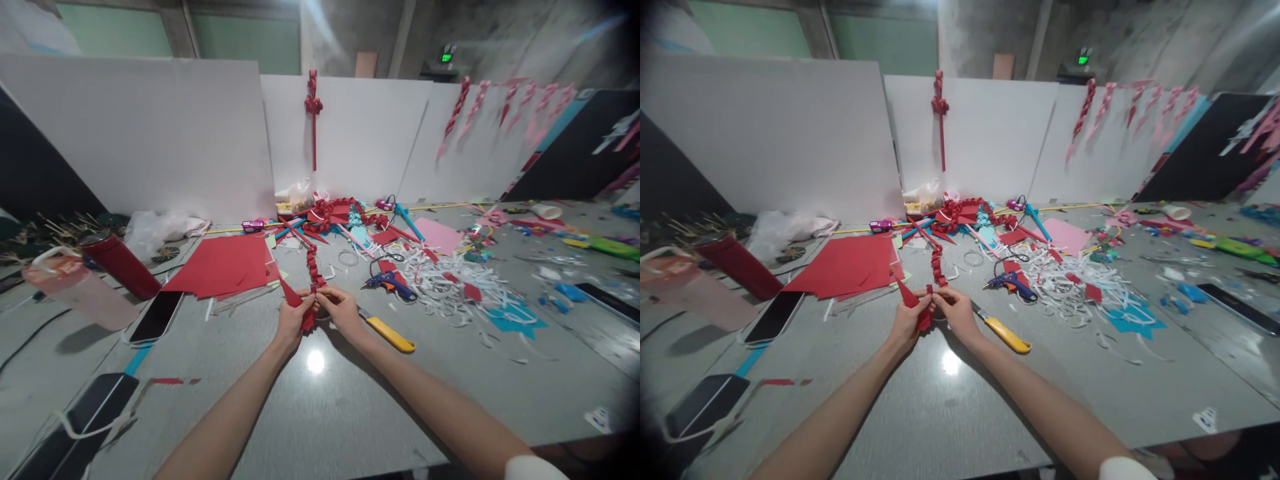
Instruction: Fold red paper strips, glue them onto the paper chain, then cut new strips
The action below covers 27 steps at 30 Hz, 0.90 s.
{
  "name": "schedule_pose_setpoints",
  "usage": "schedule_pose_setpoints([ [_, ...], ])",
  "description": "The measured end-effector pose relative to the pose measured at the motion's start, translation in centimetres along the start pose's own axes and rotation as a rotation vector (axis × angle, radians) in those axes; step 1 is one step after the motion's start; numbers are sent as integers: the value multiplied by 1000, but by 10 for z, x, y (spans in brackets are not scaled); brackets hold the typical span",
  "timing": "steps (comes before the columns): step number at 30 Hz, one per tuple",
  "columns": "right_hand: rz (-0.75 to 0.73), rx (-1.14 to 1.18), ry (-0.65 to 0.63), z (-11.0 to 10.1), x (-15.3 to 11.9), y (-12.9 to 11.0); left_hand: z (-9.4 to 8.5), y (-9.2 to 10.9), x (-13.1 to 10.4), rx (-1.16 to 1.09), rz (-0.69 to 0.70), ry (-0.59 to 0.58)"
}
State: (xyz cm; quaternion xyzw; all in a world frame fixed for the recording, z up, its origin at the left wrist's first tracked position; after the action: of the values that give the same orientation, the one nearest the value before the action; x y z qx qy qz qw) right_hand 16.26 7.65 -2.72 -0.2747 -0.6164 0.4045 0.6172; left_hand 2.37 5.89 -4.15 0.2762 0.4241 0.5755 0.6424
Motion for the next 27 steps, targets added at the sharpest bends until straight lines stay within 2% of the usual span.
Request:
schedule_pose_setpoints([
  [4, 101, 131, 76, 4, -7, 1, 3, -3, -1, 41, -4, -40],
  [8, 109, 151, 135, 2, -10, -5, 6, 0, -1, -17, 17, -65],
  [11, 104, 166, 112, 1, -12, -8, 1, 12, 7, -229, 23, 20],
  [15, 71, 157, 108, 0, -14, -8, -6, 27, 29, -592, -127, 115],
  [17, 70, 146, 84, 2, -15, -7, -6, 32, 39, -640, -157, 131],
  [22, 60, 122, 79, 3, -15, -5, 0, 32, 52, -606, -158, 155],
  [27, 77, 67, 88, 1, -14, -5, 12, 36, 49, -470, -14, 89],
])
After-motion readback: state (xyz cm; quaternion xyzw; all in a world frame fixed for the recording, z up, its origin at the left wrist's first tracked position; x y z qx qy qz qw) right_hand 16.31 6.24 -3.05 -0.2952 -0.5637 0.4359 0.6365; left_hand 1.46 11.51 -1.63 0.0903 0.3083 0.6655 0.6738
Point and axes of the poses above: each hand's wrist, its own x-axis towards the middle knuckle, its own z-axis out of the palm, y = z × x, the point moved 4 cm from there along x, towards the middle knuckle, and after that the axes turned 14 degrees about -z, right-handed, at the moved point
